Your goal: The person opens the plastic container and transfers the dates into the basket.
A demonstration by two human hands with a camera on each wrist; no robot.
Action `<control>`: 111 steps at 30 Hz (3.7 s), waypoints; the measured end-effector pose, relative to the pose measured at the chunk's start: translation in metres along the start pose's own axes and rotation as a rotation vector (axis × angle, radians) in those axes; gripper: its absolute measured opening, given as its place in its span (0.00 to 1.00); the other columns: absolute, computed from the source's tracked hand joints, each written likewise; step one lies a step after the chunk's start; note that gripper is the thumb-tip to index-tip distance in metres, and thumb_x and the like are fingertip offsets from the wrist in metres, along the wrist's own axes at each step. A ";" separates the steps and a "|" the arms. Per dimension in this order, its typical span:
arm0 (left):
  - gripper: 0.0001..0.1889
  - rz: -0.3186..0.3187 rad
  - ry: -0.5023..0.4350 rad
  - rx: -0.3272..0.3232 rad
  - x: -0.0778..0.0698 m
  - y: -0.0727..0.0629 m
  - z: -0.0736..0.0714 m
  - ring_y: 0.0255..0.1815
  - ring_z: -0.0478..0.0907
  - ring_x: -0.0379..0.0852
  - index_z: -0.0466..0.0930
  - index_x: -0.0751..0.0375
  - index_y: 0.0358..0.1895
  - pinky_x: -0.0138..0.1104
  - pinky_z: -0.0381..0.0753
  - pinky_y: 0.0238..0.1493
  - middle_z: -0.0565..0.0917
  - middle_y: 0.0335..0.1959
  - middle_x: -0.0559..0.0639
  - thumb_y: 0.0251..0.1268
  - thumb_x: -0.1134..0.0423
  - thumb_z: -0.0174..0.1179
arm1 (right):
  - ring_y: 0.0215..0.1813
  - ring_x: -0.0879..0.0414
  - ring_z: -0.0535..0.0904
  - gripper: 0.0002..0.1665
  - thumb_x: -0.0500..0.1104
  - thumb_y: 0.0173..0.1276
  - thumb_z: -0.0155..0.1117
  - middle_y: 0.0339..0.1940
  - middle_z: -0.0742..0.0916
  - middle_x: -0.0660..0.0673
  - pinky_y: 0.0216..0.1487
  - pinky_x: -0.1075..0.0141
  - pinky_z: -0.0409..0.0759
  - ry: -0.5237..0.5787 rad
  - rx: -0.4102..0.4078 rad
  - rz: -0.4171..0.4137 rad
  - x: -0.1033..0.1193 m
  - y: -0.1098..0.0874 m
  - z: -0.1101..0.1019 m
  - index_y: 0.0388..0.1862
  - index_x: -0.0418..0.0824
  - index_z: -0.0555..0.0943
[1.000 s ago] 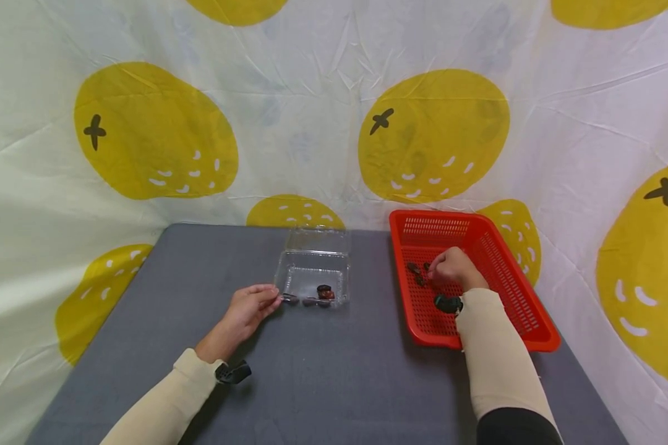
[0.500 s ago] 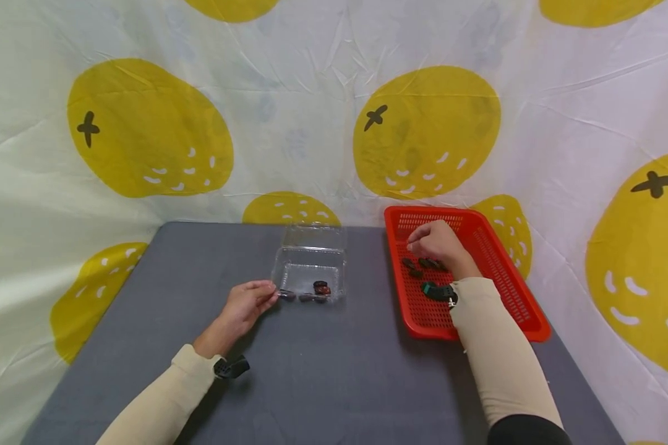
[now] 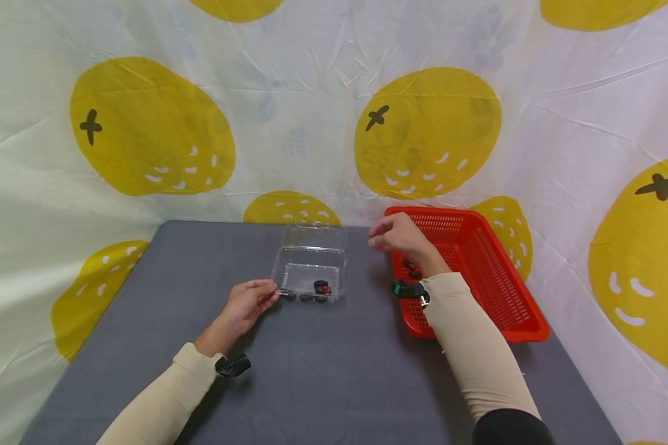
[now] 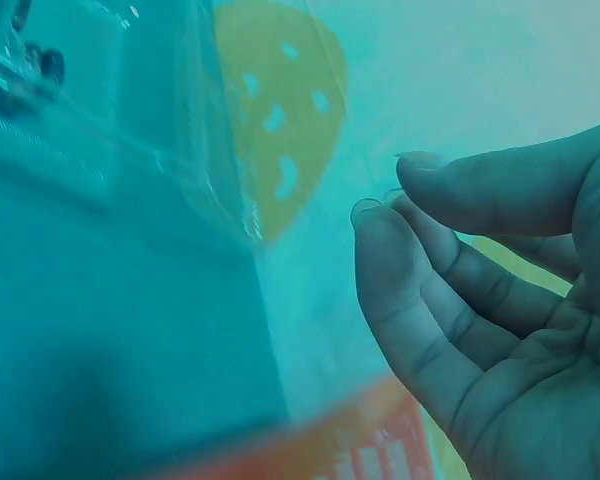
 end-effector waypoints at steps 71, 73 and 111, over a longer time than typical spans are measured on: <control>0.15 -0.001 -0.033 -0.033 0.004 -0.003 0.002 0.31 0.85 0.38 0.76 0.80 0.56 0.28 0.89 0.36 0.86 0.33 0.52 0.69 0.79 0.61 | 0.39 0.59 0.80 0.17 0.24 0.59 0.65 0.37 0.88 0.43 0.40 0.74 0.79 0.019 0.424 -0.064 0.006 0.057 0.230 0.49 0.29 0.86; 0.15 -0.002 -0.031 -0.032 0.004 -0.003 0.002 0.31 0.85 0.38 0.76 0.80 0.56 0.28 0.89 0.36 0.86 0.33 0.52 0.69 0.79 0.61 | 0.39 0.59 0.80 0.17 0.24 0.61 0.65 0.38 0.88 0.43 0.41 0.73 0.80 0.022 0.414 -0.063 0.006 0.057 0.228 0.49 0.29 0.86; 0.11 -0.002 -0.011 -0.007 -0.001 0.001 0.005 0.30 0.86 0.39 0.78 0.79 0.51 0.28 0.90 0.36 0.86 0.31 0.51 0.68 0.80 0.61 | 0.43 0.54 0.79 0.16 0.24 0.70 0.60 0.39 0.84 0.47 0.47 0.66 0.86 0.174 0.242 -0.026 0.018 0.022 0.099 0.55 0.27 0.82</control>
Point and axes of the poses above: each hand's wrist, its own y-axis towards the middle knuckle, its own z-axis out of the palm, x = y × z, the point moved 9 cm from there along y, towards the middle knuckle
